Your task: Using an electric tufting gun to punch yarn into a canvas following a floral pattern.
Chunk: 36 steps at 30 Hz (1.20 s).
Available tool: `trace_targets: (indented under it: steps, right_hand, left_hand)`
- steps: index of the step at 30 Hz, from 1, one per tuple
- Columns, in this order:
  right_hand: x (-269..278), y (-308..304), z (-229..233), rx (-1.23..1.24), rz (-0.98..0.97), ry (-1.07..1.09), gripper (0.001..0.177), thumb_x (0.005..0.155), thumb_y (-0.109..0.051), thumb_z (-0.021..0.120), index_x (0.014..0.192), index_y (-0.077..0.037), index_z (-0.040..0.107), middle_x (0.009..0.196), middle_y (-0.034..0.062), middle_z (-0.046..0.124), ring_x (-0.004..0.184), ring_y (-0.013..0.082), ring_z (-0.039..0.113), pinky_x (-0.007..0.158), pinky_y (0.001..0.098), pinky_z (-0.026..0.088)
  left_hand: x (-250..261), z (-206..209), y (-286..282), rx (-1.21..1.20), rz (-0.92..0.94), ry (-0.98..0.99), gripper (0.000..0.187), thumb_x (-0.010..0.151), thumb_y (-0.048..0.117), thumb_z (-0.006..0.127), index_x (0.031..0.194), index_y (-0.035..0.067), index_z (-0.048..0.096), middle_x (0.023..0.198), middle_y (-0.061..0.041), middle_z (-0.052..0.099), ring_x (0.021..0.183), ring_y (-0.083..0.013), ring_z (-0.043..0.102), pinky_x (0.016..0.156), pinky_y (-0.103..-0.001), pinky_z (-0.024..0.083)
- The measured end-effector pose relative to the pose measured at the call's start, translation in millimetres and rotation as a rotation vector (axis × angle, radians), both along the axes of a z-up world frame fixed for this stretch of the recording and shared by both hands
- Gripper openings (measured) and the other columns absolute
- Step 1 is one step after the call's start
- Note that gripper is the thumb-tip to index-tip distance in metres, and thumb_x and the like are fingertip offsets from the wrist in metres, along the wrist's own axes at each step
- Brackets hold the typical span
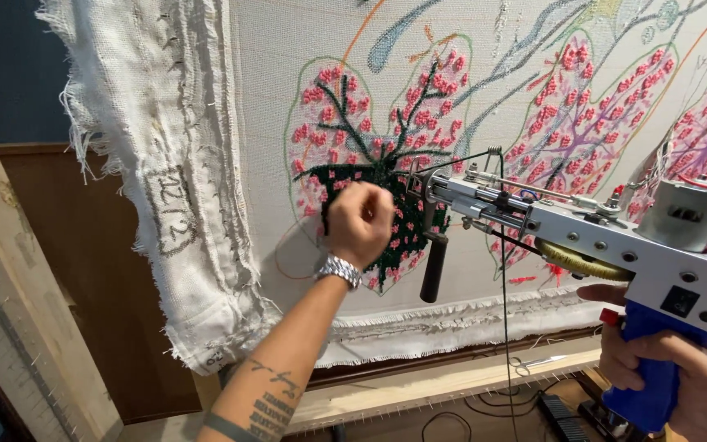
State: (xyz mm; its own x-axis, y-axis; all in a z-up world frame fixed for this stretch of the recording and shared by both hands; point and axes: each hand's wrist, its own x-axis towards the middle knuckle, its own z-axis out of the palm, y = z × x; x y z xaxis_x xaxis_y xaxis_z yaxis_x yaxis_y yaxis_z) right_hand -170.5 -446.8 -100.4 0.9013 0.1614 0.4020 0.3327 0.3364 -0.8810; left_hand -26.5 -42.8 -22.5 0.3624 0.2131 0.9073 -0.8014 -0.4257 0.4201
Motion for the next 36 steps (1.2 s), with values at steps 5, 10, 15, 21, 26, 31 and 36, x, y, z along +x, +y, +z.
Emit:
trace_targets:
  steps: [5, 10, 15, 21, 26, 31, 36]
  right_hand:
    - [10.2, -4.0, -7.5, -0.006, -0.148, 0.032, 0.059, 0.088, -0.007, 0.054, 0.138, 0.018, 0.035, 0.073, 0.0159, 0.044, 0.058, 0.0239, 0.045, 0.053, 0.0404, 0.038]
    - [8.0, 1.5, 2.4, 0.072, 0.134, 0.131, 0.071, 0.086, -0.013, 0.055, 0.148, 0.018, 0.039, 0.073, 0.0095, 0.044, 0.058, 0.0192, 0.044, 0.052, 0.0372, 0.038]
    - [9.2, -7.3, 7.2, 0.049, 0.168, 0.089, 0.077, 0.084, -0.014, 0.055, 0.152, 0.018, 0.039, 0.070, 0.0103, 0.045, 0.052, 0.0186, 0.043, 0.051, 0.0368, 0.039]
    - [12.6, -11.7, 6.2, 0.048, 0.093, 0.101, 0.081, 0.080, -0.014, 0.054, 0.154, 0.017, 0.039, 0.069, 0.0085, 0.044, 0.050, 0.0174, 0.042, 0.046, 0.0355, 0.037]
    - [12.4, -9.2, 8.2, 0.050, 0.081, 0.095, 0.081, 0.080, -0.014, 0.054, 0.153, 0.018, 0.039, 0.071, 0.0084, 0.044, 0.052, 0.0172, 0.043, 0.048, 0.0358, 0.038]
    - [-2.6, 15.9, 25.8, -0.013, 0.083, 0.127, 0.074, 0.085, -0.017, 0.052, 0.153, 0.011, 0.043, 0.071, 0.0072, 0.044, 0.055, 0.0177, 0.046, 0.047, 0.0384, 0.043]
    - [17.9, 13.6, 23.4, -0.011, -0.097, 0.092, 0.053, 0.090, -0.013, 0.055, 0.133, 0.018, 0.049, 0.073, 0.0108, 0.045, 0.056, 0.0205, 0.045, 0.051, 0.0376, 0.040]
  left_hand:
    - [45.5, -65.7, -29.4, 0.205, -0.556, 0.360, 0.053, 0.113, 0.042, 0.067, 0.086, -0.003, 0.067, 0.076, -0.015, 0.063, 0.075, -0.0155, 0.054, 0.071, -0.035, 0.048]
    - [3.1, -39.4, -45.5, 0.204, -1.421, 0.783, 0.061, 0.096, 0.046, 0.064, 0.146, 0.014, 0.052, 0.140, -0.004, 0.062, 0.108, -0.0196, 0.073, 0.087, -0.034, 0.061]
    - [3.1, -36.9, -48.0, 0.298, -1.594, 0.804, 0.062, 0.095, 0.042, 0.067, 0.150, 0.018, 0.049, 0.140, -0.005, 0.063, 0.100, -0.0186, 0.074, 0.073, -0.029, 0.056]
    - [12.3, -42.8, -58.3, 0.298, -1.327, 0.774, 0.043, 0.104, 0.041, 0.069, 0.126, 0.004, 0.074, 0.112, -0.008, 0.074, 0.077, -0.0115, 0.066, 0.068, -0.028, 0.054]
    - [6.7, -32.3, -61.1, 0.374, -1.188, 0.814, 0.038, 0.097, 0.042, 0.069, 0.115, 0.010, 0.078, 0.103, 0.000, 0.076, 0.074, -0.0060, 0.063, 0.065, -0.025, 0.054]
    - [15.4, -36.7, -63.8, 0.340, -1.168, 0.814, 0.039, 0.098, 0.043, 0.069, 0.116, 0.009, 0.078, 0.108, 0.000, 0.076, 0.071, -0.0038, 0.060, 0.062, -0.023, 0.051]
    - [20.2, -40.8, -76.8, 0.035, -1.013, 0.779, 0.037, 0.091, 0.043, 0.071, 0.115, 0.015, 0.079, 0.104, -0.002, 0.079, 0.051, -0.0033, 0.047, 0.047, -0.022, 0.043]
